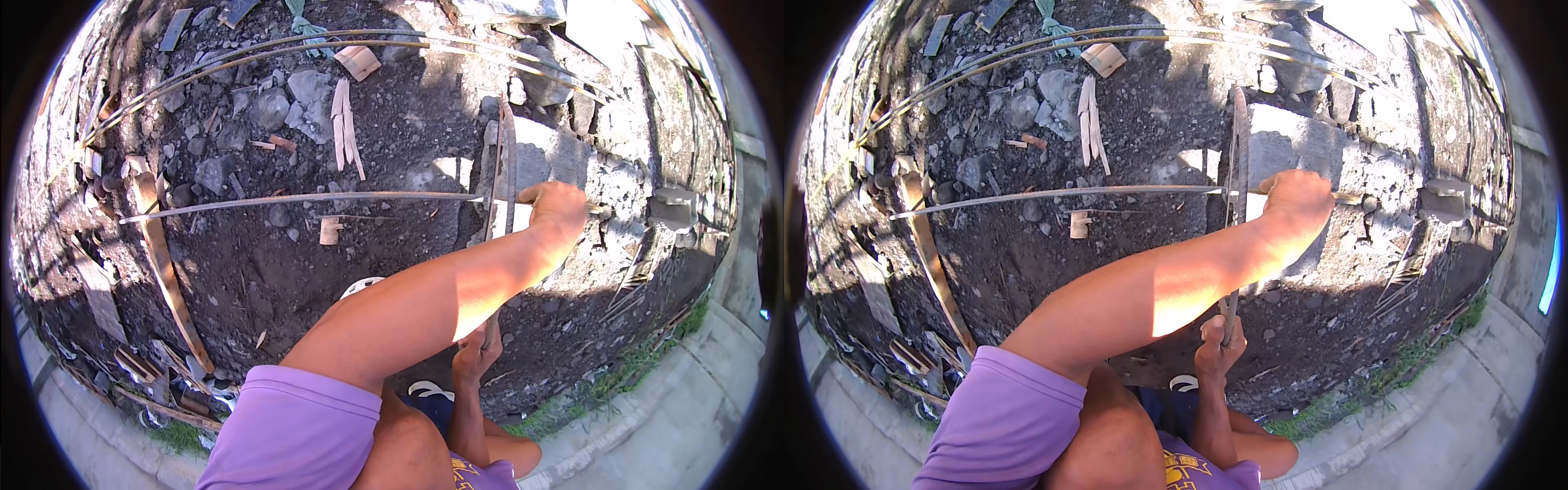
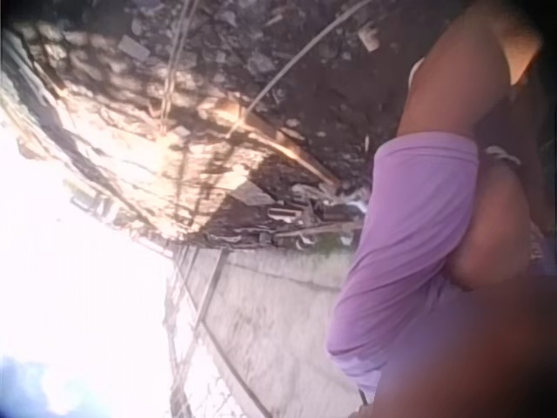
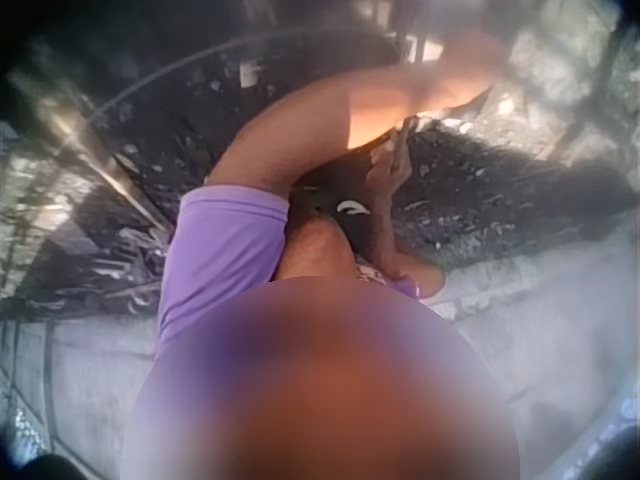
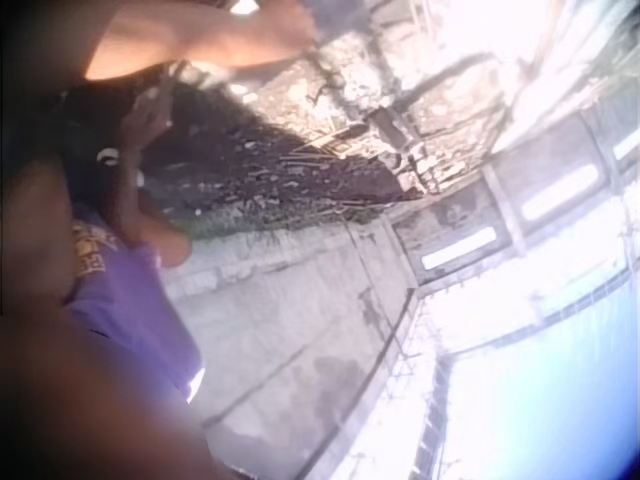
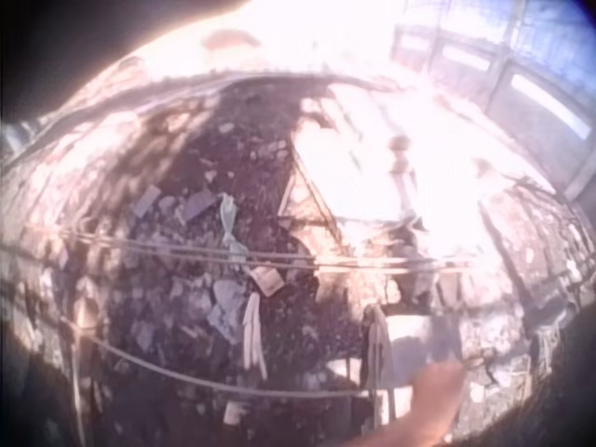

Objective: The person uses a hacksaw to cut a metal rod placed on a concrete block. They repeatedly position the rod, saw through it, and then remove the cut piece, continuing the process with additional rods.

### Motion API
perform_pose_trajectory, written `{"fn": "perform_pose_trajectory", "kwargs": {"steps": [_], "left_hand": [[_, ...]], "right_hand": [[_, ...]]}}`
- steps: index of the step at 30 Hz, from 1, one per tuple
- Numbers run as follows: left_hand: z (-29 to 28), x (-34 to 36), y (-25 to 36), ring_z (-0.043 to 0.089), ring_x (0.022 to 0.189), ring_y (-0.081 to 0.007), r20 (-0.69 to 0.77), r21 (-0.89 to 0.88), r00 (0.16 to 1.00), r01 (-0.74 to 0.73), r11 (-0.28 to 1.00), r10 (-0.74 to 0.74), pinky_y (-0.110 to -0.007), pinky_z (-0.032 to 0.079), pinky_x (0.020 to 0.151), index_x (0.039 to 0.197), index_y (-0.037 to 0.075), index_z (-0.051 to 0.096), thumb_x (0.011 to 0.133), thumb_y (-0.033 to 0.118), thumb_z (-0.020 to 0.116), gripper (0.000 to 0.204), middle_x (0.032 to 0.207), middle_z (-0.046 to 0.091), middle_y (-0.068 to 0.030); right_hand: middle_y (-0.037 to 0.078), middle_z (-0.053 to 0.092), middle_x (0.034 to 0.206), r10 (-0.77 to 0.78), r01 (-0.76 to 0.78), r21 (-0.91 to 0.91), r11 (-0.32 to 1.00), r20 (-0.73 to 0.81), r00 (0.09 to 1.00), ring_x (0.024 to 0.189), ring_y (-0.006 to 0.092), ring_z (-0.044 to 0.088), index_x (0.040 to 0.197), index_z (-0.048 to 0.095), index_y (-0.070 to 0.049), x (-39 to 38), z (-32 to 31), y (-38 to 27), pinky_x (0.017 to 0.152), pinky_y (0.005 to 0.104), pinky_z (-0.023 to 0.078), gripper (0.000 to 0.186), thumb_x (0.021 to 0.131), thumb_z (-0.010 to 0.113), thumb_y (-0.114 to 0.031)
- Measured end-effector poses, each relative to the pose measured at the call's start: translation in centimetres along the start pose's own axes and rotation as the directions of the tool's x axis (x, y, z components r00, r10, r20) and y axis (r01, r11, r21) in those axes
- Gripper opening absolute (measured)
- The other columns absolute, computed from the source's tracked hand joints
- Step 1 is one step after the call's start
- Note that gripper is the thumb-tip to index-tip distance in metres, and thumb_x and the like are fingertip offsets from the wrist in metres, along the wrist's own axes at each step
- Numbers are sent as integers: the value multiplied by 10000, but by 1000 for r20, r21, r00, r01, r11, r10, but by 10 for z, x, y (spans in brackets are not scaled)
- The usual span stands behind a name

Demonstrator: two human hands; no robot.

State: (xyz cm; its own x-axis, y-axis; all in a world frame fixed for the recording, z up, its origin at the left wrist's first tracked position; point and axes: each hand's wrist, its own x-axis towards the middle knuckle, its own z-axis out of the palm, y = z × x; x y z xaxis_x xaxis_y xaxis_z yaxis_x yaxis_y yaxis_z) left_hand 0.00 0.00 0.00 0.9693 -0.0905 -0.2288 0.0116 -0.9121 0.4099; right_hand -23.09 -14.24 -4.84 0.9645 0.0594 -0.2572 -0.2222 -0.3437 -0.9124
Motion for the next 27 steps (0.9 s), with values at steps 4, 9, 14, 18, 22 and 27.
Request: {"fn": "perform_pose_trajectory", "kwargs": {"steps": [4,9,14,18,22,27], "left_hand": [[6,3,-7,784,904,-283,24,8,1000,14,1000,-14,-484,659,765,1022,74,823,720,82,842,303,983,798,-118],[7,6,-6,787,892,-282,32,-43,999,-13,999,14,-492,658,778,1013,84,828,737,96,835,276,963,801,-102],[7,1,-9,788,907,-281,11,-65,1000,-19,998,20,-494,656,798,1016,99,830,760,115,824,257,961,803,-80],[8,0,-8,787,910,-286,16,-102,1000,-1,995,2,-492,655,803,995,116,835,760,119,823,236,948,800,-72],[13,0,-9,787,912,-286,-22,-90,1000,-3,996,1,-493,657,776,962,120,838,751,125,820,212,941,799,-72],[16,0,-11,788,906,-282,-47,-53,998,-45,998,43,-497,658,723,929,136,841,752,140,810,181,922,799,-67]], "right_hand": [[0,550,660,4,-4,3,1000,0,1000,579,67,477,1039,571,4,4,9,0,532,262,378,273,1078,553,-265],[22,567,653,4,-4,-9,1000,-26,1000,597,86,508,839,587,-20,9,10,-1,556,285,415,340,1066,589,-274],[23,588,681,-112,112,-90,990,7,994,628,80,523,899,628,-4,9,14,-3,581,286,426,321,1069,591,-274],[19,594,709,28,-26,-76,997,25,999,653,79,517,901,619,-5,13,15,-12,592,276,416,358,1080,575,-312],[-3,518,684,60,-51,-99,994,88,994,643,76,455,839,555,-25,21,9,-19,569,283,368,454,1100,530,-396],[-8,437,659,40,-29,-145,989,74,996,625,74,400,791,485,-42,22,12,-17,541,300,316,572,1108,470,-519]]}}
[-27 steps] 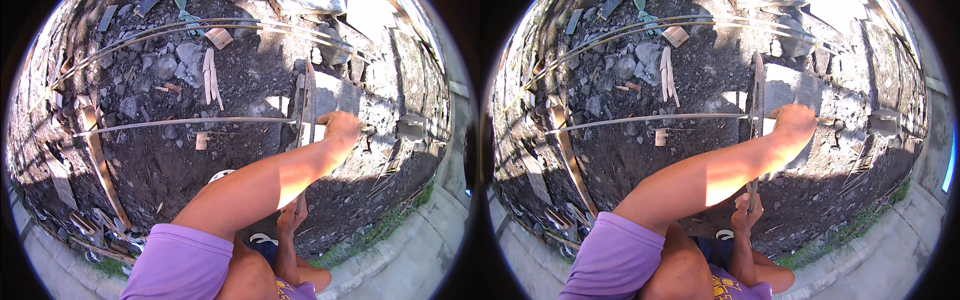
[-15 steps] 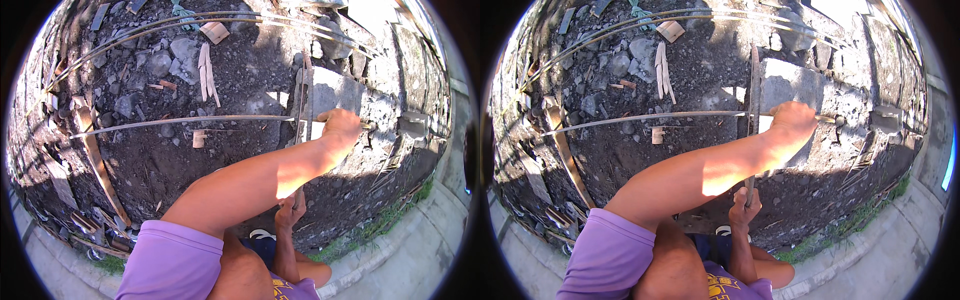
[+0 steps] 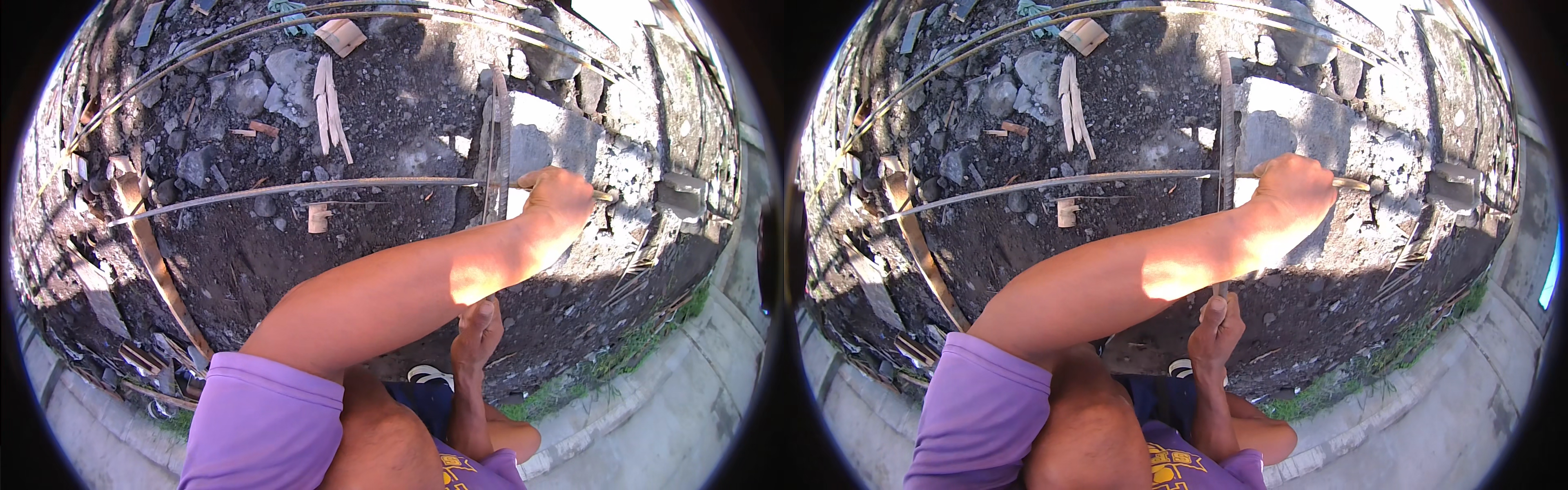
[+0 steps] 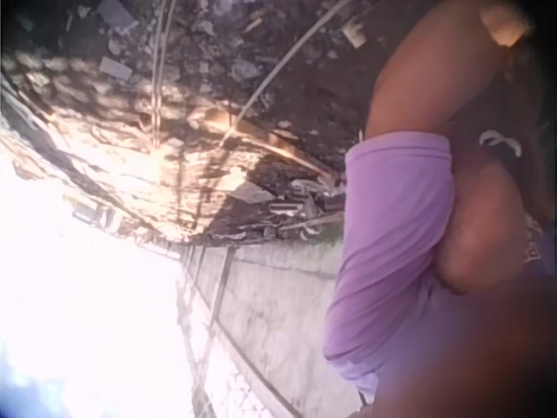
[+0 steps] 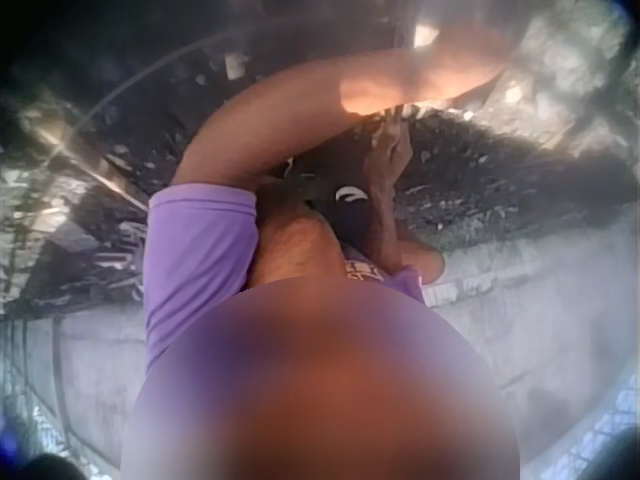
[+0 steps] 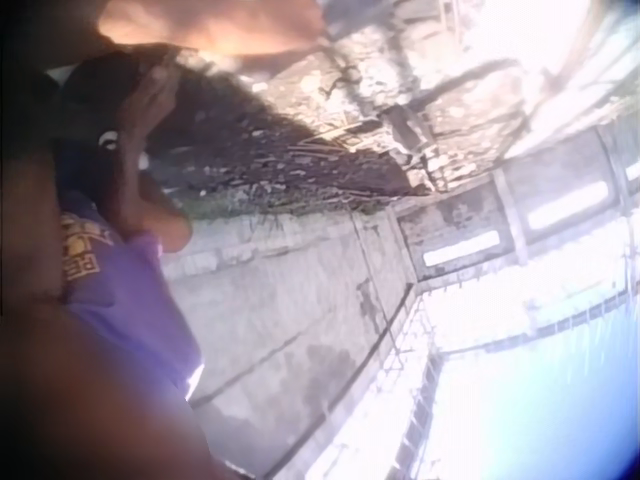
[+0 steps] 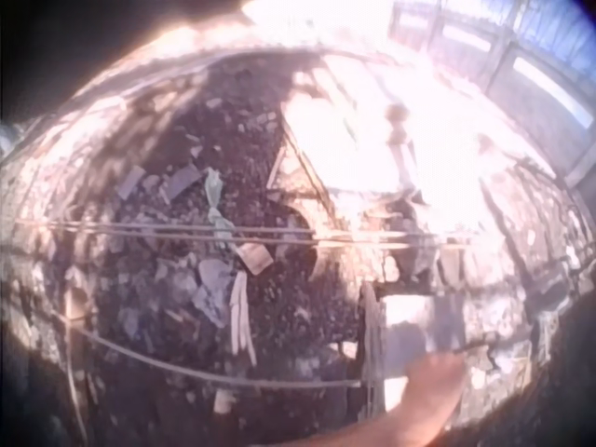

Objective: The person uses a hacksaw to cut a metal rod placed on a concrete block. They repeatedly position the rod, saw through it, and then remove the cut piece, continuing the process with additional rods.

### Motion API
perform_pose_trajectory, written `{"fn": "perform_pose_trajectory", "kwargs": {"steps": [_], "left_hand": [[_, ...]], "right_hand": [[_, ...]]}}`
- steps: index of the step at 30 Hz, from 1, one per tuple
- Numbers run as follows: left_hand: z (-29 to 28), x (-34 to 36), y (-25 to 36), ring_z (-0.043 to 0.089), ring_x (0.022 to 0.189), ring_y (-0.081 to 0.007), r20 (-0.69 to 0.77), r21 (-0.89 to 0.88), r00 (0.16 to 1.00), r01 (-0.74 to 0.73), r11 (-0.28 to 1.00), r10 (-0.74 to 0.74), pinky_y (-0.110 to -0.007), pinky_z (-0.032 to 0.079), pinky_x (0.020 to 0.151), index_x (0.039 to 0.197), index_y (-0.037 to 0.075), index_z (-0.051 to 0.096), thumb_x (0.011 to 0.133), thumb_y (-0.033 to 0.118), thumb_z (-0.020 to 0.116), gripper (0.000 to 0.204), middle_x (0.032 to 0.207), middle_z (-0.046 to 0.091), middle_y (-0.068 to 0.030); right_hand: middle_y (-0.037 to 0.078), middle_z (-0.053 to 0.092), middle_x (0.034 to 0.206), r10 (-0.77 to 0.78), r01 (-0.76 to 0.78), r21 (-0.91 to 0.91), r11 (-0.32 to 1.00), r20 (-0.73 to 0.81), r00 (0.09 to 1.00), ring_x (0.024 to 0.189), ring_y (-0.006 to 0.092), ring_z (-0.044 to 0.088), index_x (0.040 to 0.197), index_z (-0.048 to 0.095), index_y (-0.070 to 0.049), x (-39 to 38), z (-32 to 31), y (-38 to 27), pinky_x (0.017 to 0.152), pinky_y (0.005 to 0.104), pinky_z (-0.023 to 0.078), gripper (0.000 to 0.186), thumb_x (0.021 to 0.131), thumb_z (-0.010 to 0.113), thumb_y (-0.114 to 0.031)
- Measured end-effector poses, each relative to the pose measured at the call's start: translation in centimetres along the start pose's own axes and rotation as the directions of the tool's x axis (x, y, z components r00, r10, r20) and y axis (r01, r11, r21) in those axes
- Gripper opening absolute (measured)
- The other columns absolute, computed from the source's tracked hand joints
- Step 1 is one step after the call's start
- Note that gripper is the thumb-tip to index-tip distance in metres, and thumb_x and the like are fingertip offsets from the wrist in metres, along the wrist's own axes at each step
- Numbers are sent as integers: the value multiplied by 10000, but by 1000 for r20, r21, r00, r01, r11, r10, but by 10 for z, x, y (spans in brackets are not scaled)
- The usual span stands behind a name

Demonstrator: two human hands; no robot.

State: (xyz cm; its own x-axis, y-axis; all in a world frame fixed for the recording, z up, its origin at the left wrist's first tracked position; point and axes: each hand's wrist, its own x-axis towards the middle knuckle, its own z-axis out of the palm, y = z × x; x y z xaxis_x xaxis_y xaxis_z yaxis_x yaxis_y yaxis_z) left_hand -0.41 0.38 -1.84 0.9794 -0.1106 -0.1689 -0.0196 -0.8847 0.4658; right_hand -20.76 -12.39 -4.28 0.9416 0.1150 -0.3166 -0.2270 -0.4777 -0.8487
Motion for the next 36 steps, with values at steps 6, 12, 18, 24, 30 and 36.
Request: {"fn": "perform_pose_trajectory", "kwargs": {"steps": [6,12,18,24,30,36], "left_hand": [[-4,-3,-3,786,915,-287,18,-54,1000,-13,998,14,-503,655,711,925,143,841,769,135,809,159,913,796,-62],[-4,-6,-4,785,916,-286,14,-15,999,-32,999,32,-513,648,727,933,135,840,775,113,800,165,908,795,-65],[-1,-12,4,787,835,-271,-88,102,996,36,994,-27,-482,636,674,904,125,834,754,101,793,157,846,789,-50],[-5,-6,-9,773,767,-215,11,-39,997,-77,996,78,-408,587,527,837,140,826,748,117,801,96,743,749,18],[-3,-6,-9,776,796,-212,-5,-21,996,-87,996,87,-410,611,556,840,163,833,763,119,798,95,769,759,16],[-1,-7,-11,785,873,-225,-10,-22,993,-115,993,115,-410,635,612,859,164,836,797,130,796,81,842,784,6]], "right_hand": [[11,455,644,17,-24,-136,990,-47,999,604,87,412,768,471,-45,-16,-3,4,528,305,314,625,1101,440,-572],[18,460,642,83,-90,-131,987,-54,995,603,94,424,772,485,-33,-36,-15,4,530,308,329,640,1097,441,-582],[9,465,654,105,-112,-113,987,-69,992,613,89,426,787,491,-28,-22,-5,-9,541,299,334,616,1105,455,-554],[-3,438,658,85,-90,-78,993,-66,994,632,83,413,808,486,-30,-10,11,-20,548,296,335,564,1116,473,-502],[13,424,657,82,-93,-159,983,-73,994,631,87,401,804,476,-33,-28,5,-20,543,310,336,563,1115,474,-503],[-8,419,675,127,-138,-203,970,-66,990,627,93,399,780,463,-57,-43,-2,-24,566,299,337,584,1119,435,-531]]}}
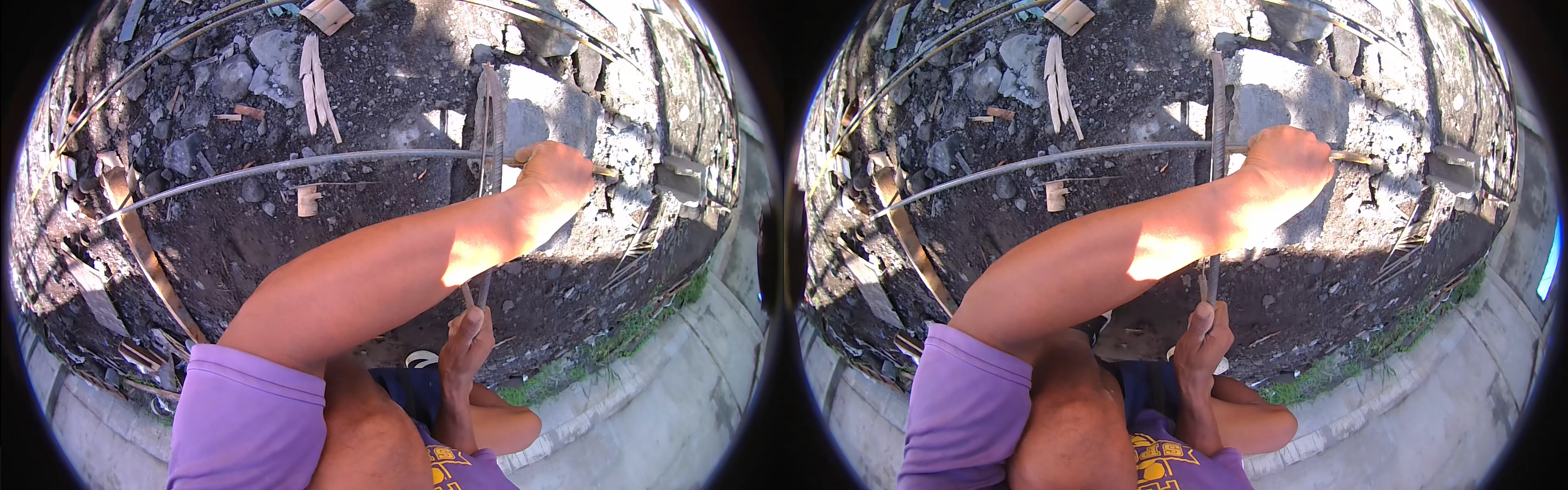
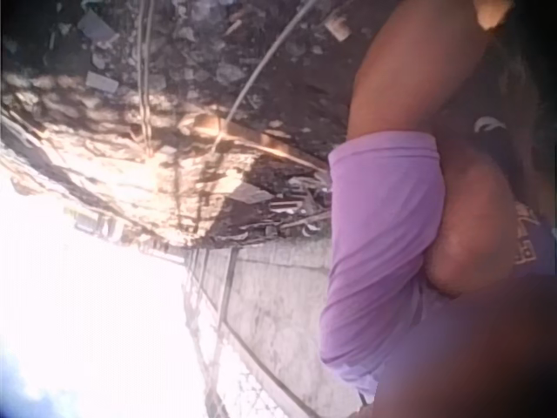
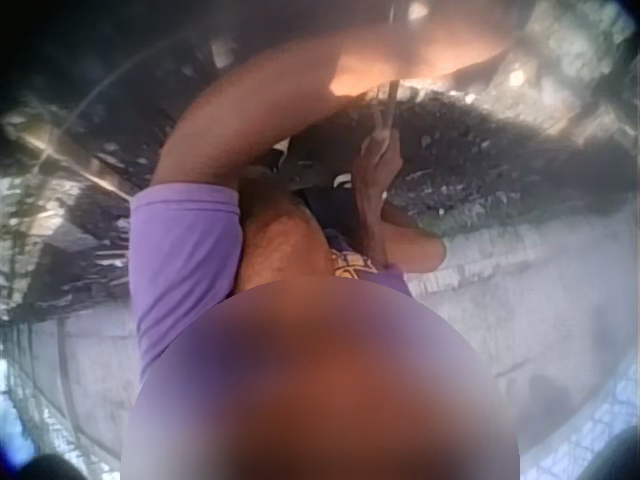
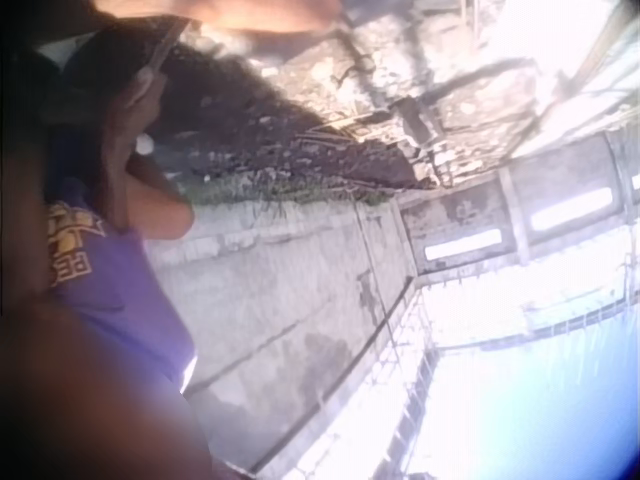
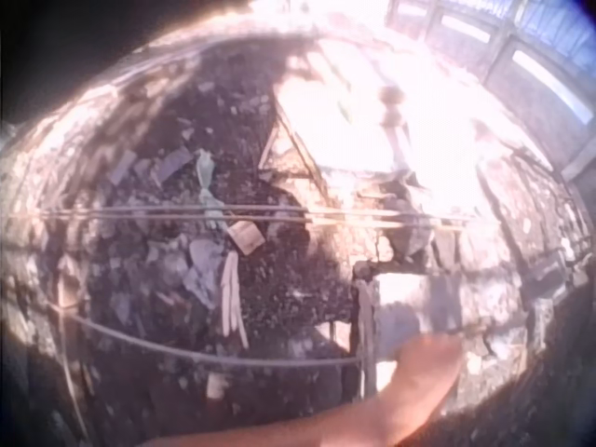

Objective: The person uses a hacksaw to cut a metal rod placed on a concrete block. They repeatedly position the rod, saw through it, and then remove the cut piece, continuing the process with additional rods.

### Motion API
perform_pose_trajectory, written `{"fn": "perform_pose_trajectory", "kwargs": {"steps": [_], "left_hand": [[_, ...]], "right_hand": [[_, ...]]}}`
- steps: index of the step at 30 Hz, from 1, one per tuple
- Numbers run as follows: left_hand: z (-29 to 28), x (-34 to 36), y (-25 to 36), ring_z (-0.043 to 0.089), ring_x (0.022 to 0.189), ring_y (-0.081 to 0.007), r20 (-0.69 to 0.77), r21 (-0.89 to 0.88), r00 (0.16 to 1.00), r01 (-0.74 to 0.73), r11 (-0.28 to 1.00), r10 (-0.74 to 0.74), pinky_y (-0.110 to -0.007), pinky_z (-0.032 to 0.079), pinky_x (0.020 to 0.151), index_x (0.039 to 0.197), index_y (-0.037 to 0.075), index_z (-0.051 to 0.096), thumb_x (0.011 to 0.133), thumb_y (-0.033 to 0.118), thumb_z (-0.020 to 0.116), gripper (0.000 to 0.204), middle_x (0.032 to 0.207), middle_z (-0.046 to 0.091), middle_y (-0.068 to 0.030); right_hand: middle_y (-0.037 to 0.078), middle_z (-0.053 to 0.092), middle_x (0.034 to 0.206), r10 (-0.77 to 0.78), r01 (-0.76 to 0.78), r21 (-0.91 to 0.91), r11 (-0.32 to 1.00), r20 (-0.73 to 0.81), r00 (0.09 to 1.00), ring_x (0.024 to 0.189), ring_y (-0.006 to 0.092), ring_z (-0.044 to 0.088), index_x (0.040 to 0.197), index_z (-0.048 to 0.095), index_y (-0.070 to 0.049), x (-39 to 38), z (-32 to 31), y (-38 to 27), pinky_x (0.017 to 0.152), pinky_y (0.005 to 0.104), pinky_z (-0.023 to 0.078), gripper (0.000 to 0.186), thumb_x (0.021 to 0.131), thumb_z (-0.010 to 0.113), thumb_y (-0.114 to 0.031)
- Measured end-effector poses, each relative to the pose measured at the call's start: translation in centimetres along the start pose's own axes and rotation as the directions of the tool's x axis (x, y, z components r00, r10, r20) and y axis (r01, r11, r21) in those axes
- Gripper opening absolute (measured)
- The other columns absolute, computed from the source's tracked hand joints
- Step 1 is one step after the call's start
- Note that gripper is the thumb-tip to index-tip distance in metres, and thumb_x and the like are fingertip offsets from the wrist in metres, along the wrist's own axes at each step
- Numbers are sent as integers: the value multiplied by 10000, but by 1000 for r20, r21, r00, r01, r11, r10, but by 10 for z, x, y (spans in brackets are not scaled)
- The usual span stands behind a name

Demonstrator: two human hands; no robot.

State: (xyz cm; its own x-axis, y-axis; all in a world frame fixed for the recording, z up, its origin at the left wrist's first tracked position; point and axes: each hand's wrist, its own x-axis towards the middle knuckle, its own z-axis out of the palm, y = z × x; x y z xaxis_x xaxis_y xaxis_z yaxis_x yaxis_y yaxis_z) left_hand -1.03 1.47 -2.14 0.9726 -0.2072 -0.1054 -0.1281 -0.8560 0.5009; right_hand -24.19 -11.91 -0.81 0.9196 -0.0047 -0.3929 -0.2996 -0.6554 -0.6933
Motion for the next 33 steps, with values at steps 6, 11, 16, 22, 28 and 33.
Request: {"fn": "perform_pose_trajectory", "kwargs": {"steps": [6,11,16,22,28,33], "left_hand": [[-5,-1,3,787,889,-215,52,18,998,31,999,-31,-391,641,635,862,172,837,795,131,801,86,857,788,16],[-2,0,-1,787,889,-206,29,-1,1000,4,1000,-4,-389,639,640,858,167,838,790,134,798,85,855,788,11],[1,2,-3,783,890,-247,3,-47,1000,-6,999,6,-444,635,662,913,156,839,789,137,789,135,912,793,-24],[2,0,3,763,767,-193,-31,-1,998,56,998,-56,-406,573,511,834,160,828,760,138,793,85,777,753,27],[-2,0,1,737,695,-176,-20,-40,999,35,999,-35,-408,523,436,813,149,814,742,140,791,76,723,720,36],[-2,-2,-3,750,720,-184,-31,-42,999,16,999,-18,-400,531,443,825,146,818,745,135,792,85,742,729,35]], "right_hand": [[28,416,647,-44,45,32,998,-27,999,623,102,394,806,470,-27,22,11,-5,543,328,348,563,1116,477,-497],[35,409,647,-39,39,-12,999,-26,999,623,113,379,817,475,-24,15,7,6,540,345,350,568,1115,472,-507],[30,400,635,-49,48,-55,997,-21,999,617,111,375,808,461,-27,-12,-7,13,533,336,334,589,1110,464,-532],[16,374,631,-61,61,-17,998,-13,998,621,103,359,809,459,-27,25,5,-2,532,328,322,575,1116,466,-513],[15,370,632,-71,71,-16,997,-44,996,621,102,359,812,463,-25,28,11,-4,534,334,325,556,1123,467,-487],[26,404,642,-51,49,-93,994,-20,999,628,101,377,828,490,-16,-10,-7,0,541,332,334,564,1121,462,-497]]}}
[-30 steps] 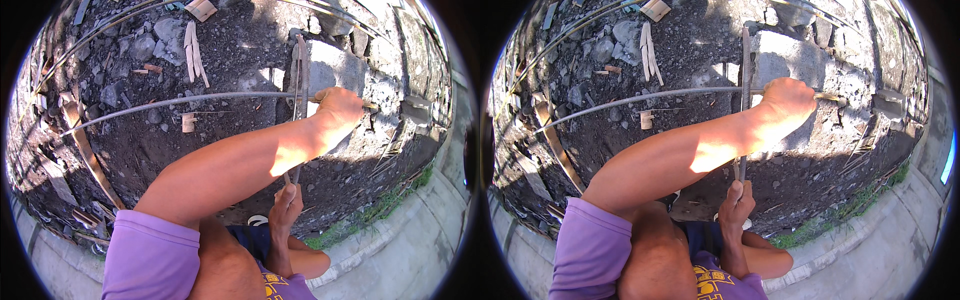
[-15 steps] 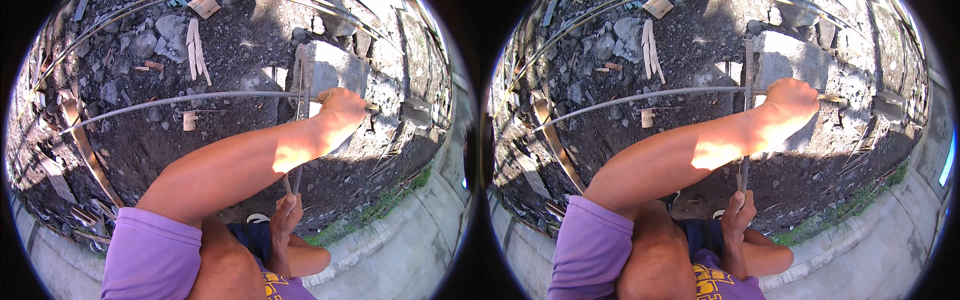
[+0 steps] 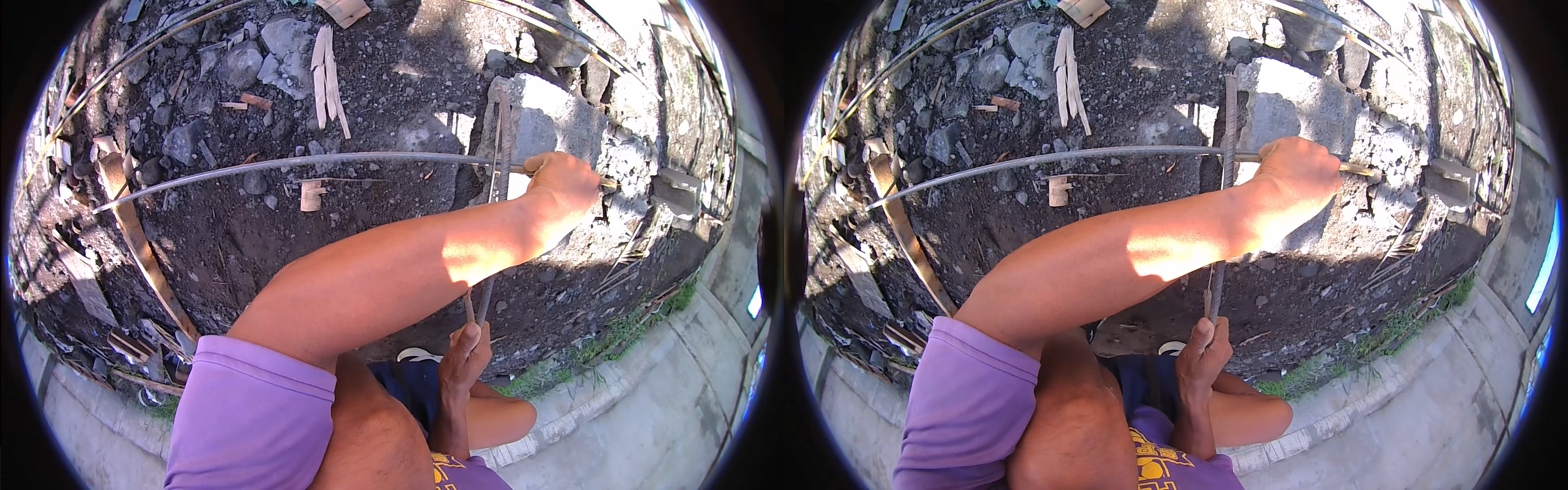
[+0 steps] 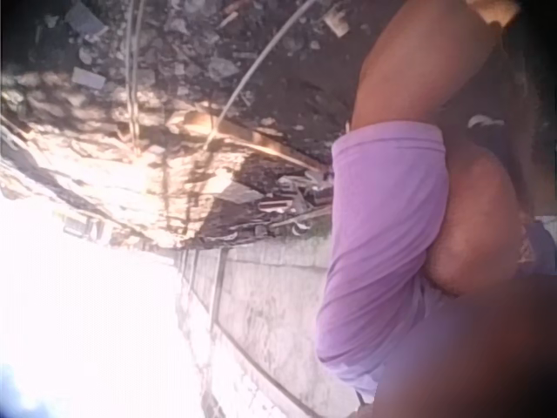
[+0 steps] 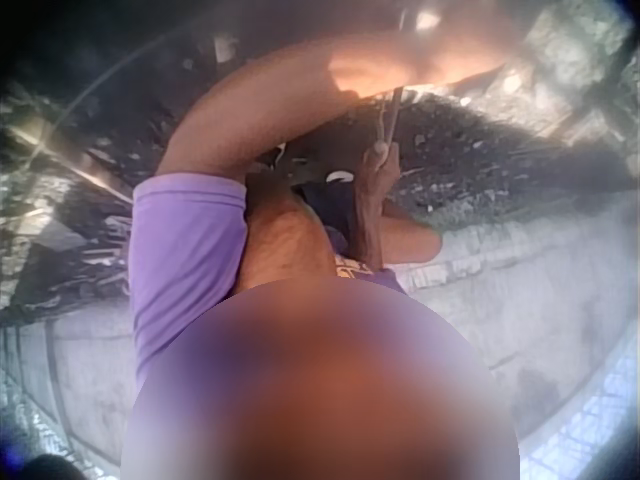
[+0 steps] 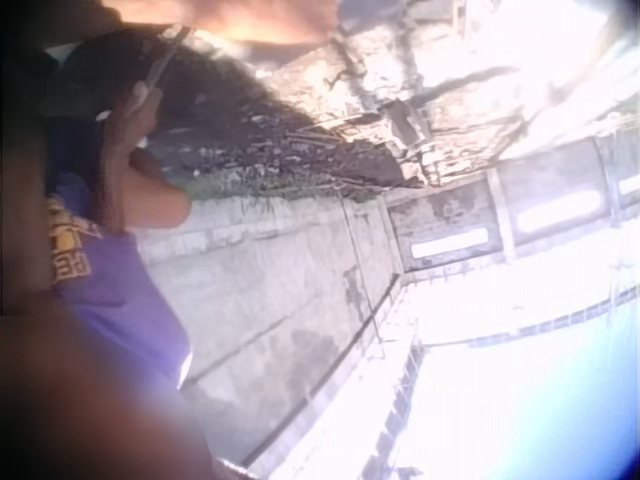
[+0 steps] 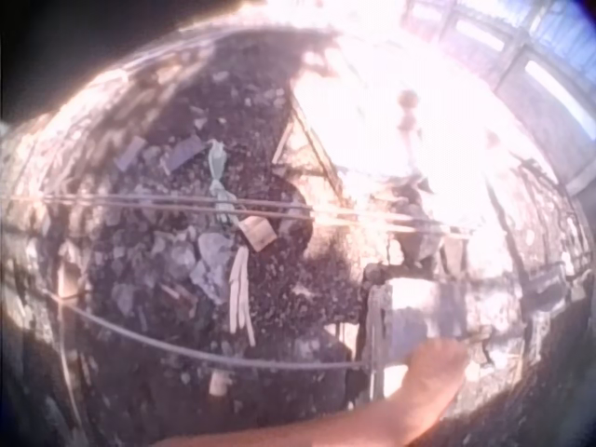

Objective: The person uses a hacksaw to cut a metal rod placed on a concrete block. They repeatedly position the rod, saw through it, and then remove the cut piece, continuing the process with additional rods.

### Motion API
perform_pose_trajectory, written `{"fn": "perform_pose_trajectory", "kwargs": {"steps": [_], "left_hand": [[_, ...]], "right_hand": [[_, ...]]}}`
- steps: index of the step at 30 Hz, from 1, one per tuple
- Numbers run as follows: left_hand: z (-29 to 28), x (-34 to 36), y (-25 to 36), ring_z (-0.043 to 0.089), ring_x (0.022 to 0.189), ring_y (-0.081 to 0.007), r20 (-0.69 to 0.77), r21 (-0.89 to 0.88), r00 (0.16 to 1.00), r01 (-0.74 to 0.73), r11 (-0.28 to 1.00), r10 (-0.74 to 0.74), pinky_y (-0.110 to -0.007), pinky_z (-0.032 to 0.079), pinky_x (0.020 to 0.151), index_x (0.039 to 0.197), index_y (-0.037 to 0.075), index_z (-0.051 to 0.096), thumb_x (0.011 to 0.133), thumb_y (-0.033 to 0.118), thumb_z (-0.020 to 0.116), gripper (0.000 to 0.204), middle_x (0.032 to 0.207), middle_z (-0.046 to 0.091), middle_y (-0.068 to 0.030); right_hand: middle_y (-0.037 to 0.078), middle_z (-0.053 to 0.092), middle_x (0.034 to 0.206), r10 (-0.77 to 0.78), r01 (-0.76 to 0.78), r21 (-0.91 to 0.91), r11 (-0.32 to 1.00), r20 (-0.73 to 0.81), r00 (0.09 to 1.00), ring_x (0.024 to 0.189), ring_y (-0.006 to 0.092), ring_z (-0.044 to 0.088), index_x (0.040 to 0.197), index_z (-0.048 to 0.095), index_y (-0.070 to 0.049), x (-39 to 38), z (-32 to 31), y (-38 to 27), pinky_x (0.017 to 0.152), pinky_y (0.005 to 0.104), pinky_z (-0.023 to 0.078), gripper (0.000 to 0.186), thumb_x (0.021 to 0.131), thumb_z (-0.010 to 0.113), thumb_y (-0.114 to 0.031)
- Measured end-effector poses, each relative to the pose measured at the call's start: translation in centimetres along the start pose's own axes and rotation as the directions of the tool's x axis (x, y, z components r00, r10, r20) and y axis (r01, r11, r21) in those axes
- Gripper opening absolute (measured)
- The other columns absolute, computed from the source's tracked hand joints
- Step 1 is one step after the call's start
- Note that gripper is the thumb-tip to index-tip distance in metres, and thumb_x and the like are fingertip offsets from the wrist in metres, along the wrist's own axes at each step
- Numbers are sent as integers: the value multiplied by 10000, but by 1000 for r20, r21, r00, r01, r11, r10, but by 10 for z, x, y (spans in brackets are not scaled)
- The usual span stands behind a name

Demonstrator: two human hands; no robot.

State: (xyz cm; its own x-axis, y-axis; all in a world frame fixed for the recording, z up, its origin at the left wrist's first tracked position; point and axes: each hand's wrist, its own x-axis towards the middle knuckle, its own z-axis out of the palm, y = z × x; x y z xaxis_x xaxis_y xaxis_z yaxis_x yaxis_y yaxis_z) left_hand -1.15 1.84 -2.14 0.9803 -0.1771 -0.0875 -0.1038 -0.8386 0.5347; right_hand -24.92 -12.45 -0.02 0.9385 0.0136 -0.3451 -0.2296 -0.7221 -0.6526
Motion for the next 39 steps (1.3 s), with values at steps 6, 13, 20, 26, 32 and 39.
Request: {"fn": "perform_pose_trajectory", "kwargs": {"steps": [6,13,20,26,32,39], "left_hand": [[-2,3,0,764,762,-204,65,-38,998,0,999,3,-420,564,485,855,132,818,765,132,783,97,789,750,14],[-49,-1,-30,769,806,-327,-328,-144,938,-169,975,114,-403,630,681,892,62,775,823,122,700,119,902,758,-148],[-159,-59,-128,682,637,-212,-551,-34,813,202,979,-187,-413,540,567,788,1,740,933,124,699,194,678,688,-105],[-93,-131,-205,707,871,-391,-433,-107,817,373,922,-381,-464,535,797,1146,14,766,1003,167,657,236,1007,731,-200],[-39,-160,-228,689,890,-421,-250,-87,900,348,934,-358,-484,520,816,1149,-14,752,1004,170,655,254,982,713,-224],[-47,-165,-222,719,845,-374,-256,-120,869,406,906,-423,-445,547,780,1088,3,784,1004,244,684,274,976,741,-199]], "right_hand": [[31,431,653,-19,20,50,999,-15,1000,639,102,390,842,503,-7,40,18,-13,550,320,354,565,1120,467,-498],[13,461,671,-87,89,107,990,-22,996,640,92,417,845,526,-18,58,42,-14,561,305,371,572,1118,465,-517],[-14,387,594,-46,108,634,766,-114,992,547,135,442,729,430,-101,52,20,5,570,338,429,623,1071,495,-618],[-23,372,578,36,131,672,729,-228,973,526,91,385,678,415,-86,58,-6,-1,526,281,359,723,991,551,-723],[-15,404,587,38,77,642,762,-164,986,560,103,434,696,457,-73,55,-10,2,539,285,361,723,993,541,-727],[-4,452,618,46,9,634,774,-71,996,593,108,478,709,496,-50,48,-3,14,560,296,364,708,1025,499,-683]]}}
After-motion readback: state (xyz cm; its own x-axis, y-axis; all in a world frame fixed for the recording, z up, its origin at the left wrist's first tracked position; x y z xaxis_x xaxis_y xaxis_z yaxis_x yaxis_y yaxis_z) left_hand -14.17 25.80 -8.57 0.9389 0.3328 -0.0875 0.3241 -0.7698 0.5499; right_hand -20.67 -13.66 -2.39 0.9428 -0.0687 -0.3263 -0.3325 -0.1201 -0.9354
